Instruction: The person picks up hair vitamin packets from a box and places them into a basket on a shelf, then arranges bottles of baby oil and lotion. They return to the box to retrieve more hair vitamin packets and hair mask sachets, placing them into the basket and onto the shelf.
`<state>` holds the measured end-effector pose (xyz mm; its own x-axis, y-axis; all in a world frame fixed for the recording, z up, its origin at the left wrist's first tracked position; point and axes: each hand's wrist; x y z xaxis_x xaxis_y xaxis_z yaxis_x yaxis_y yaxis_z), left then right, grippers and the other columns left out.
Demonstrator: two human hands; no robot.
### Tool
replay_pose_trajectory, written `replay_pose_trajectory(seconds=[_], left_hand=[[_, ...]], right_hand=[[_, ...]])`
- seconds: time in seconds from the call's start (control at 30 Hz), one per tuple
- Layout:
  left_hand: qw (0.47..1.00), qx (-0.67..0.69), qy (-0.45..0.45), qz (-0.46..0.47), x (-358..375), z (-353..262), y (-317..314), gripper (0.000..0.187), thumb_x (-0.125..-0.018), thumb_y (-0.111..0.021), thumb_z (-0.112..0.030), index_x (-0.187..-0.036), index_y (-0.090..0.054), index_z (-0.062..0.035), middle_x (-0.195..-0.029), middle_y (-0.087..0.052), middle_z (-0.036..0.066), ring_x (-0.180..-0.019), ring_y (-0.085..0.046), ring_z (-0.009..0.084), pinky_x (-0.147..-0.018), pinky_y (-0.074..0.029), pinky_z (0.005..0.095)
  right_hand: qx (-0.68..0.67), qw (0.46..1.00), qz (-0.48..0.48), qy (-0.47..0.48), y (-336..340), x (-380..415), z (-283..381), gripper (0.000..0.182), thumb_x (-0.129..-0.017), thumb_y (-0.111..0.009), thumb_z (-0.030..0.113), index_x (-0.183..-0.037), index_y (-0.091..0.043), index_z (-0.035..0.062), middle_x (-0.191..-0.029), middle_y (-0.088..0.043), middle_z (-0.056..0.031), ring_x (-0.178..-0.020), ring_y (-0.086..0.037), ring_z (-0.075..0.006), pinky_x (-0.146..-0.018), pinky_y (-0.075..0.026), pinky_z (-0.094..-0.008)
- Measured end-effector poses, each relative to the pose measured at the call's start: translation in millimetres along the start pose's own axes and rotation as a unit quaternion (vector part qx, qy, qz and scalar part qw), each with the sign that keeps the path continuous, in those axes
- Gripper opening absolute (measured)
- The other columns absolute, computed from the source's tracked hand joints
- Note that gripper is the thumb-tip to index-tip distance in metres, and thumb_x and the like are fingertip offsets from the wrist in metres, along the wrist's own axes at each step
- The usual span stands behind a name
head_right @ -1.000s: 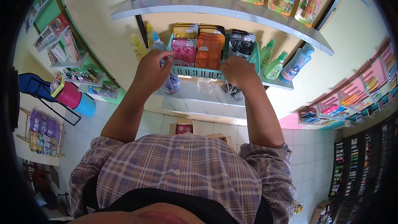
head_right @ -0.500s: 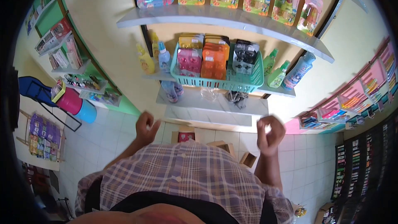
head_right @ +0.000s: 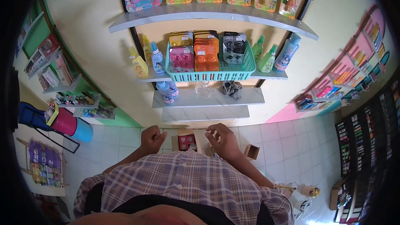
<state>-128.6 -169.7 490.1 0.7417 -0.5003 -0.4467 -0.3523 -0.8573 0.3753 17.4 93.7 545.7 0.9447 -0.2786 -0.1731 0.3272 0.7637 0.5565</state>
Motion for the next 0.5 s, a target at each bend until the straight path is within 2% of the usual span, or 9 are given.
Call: replay_pose_trajectory(seconds=[0.03,0.1,0.2,0.23,0.3,0.4,0.43,0.47,0.5], left_hand=[[1.000,-0.002,-0.018,0.011,5.2,1.4,1.1,0.044,-0.087,-0.072,-0.009,-0.062,-0.036,-0.0068,-0.056,-0.035,0.003,-0.051,-0.031,0.0121,-0.047,-0.027,0.0325],[0.999,-0.004,-0.040,0.028,19.9,10.8,2.4,0.044,-0.087,-0.072,-0.009,-0.062,-0.036,-0.0067,-0.056,-0.034,0.003,-0.050,-0.031,0.0121,-0.047,-0.027,0.0326],[0.991,0.066,0.118,0.006,52.7,32.8,0.5,0.048,-0.089,-0.072,-0.013,-0.060,-0.034,-0.0073,-0.054,-0.030,0.000,-0.051,-0.030,0.0086,-0.046,-0.025,0.0309],[0.990,0.064,0.122,0.013,63.1,32.5,-0.1,0.048,-0.089,-0.072,-0.013,-0.060,-0.034,-0.0073,-0.054,-0.030,0.000,-0.051,-0.030,0.0086,-0.046,-0.025,0.0309],[0.975,0.123,0.183,0.016,66.6,32.1,1.6,0.050,-0.089,-0.073,-0.015,-0.060,-0.033,-0.0073,-0.055,-0.028,-0.002,-0.053,-0.028,0.0071,-0.047,-0.024,0.0306],[0.990,0.072,0.116,0.040,57.6,38.8,12.1,0.045,-0.091,-0.072,-0.014,-0.064,-0.037,-0.0068,-0.060,-0.032,-0.002,-0.058,-0.028,0.0074,-0.049,-0.026,0.0288],[0.988,0.083,0.122,0.046,52.0,35.7,14.4,0.043,-0.092,-0.070,-0.013,-0.065,-0.038,-0.0066,-0.062,-0.031,-0.002,-0.059,-0.027,0.0072,-0.050,-0.026,0.0280],[0.990,0.063,0.125,0.037,42.9,22.5,13.9,0.044,-0.093,-0.069,-0.011,-0.065,-0.036,-0.0065,-0.062,-0.029,-0.003,-0.060,-0.026,0.0067,-0.050,-0.025,0.0281],[0.990,0.075,0.111,0.051,36.5,21.1,15.9,0.042,-0.094,-0.067,-0.008,-0.066,-0.035,-0.0066,-0.064,-0.030,-0.004,-0.061,-0.027,0.0055,-0.051,-0.025,0.0272]], right_hand=[[0.002,1.000,-0.008,0.002,-5.7,2.7,-0.5,0.016,-0.091,-0.069,0.016,-0.101,-0.066,0.0026,-0.086,-0.062,-0.0081,-0.066,-0.059,-0.0150,-0.060,-0.049,-0.0285],[-0.051,0.998,-0.043,-0.010,-19.9,16.2,-3.1,0.011,-0.088,-0.071,0.009,-0.096,-0.066,0.0025,-0.084,-0.063,-0.0042,-0.066,-0.054,-0.0091,-0.059,-0.042,-0.0244],[-0.148,0.984,-0.051,-0.080,-54.0,45.8,-21.6,0.009,-0.091,-0.070,0.011,-0.094,-0.066,0.0031,-0.081,-0.061,-0.0011,-0.066,-0.052,-0.0066,-0.059,-0.043,-0.0234],[-0.211,0.970,-0.052,-0.113,-64.7,56.3,-22.9,0.010,-0.092,-0.069,0.014,-0.095,-0.066,0.0038,-0.077,-0.059,-0.0002,-0.065,-0.051,-0.0067,-0.059,-0.044,-0.0238],[-0.214,0.968,-0.061,-0.114,-73.8,64.1,-23.7,0.010,-0.094,-0.068,0.014,-0.094,-0.066,0.0045,-0.076,-0.058,0.0024,-0.068,-0.051,-0.0048,-0.061,-0.044,-0.0230],[-0.254,0.946,-0.093,-0.177,-85.3,85.7,-32.8,0.010,-0.096,-0.066,0.015,-0.096,-0.065,0.0057,-0.083,-0.061,0.0025,-0.074,-0.052,-0.0051,-0.067,-0.045,-0.0231],[-0.279,0.933,-0.103,-0.201,-79.3,82.5,-33.2,0.009,-0.096,-0.065,0.015,-0.097,-0.063,0.0060,-0.085,-0.061,0.0026,-0.076,-0.053,-0.0051,-0.069,-0.046,-0.0233],[-0.337,0.910,-0.114,-0.212,-69.9,83.1,-22.2,0.012,-0.098,-0.063,0.018,-0.096,-0.061,0.0067,-0.089,-0.059,0.0018,-0.081,-0.053,-0.0058,-0.074,-0.046,-0.0237],[-0.312,0.916,-0.145,-0.204,-62.9,84.5,-12.4,0.016,-0.100,-0.058,0.023,-0.096,-0.059,0.0083,-0.088,-0.054,0.0029,-0.078,-0.051,-0.0056,-0.071,-0.043,-0.0220]])
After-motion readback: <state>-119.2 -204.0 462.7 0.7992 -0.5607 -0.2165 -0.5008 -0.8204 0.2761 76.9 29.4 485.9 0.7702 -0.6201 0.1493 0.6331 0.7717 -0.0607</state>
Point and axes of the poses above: each hand's wrist, its own x-axis away from the middle knuckle, its own y-axis out of the back of the hand, z = x × y
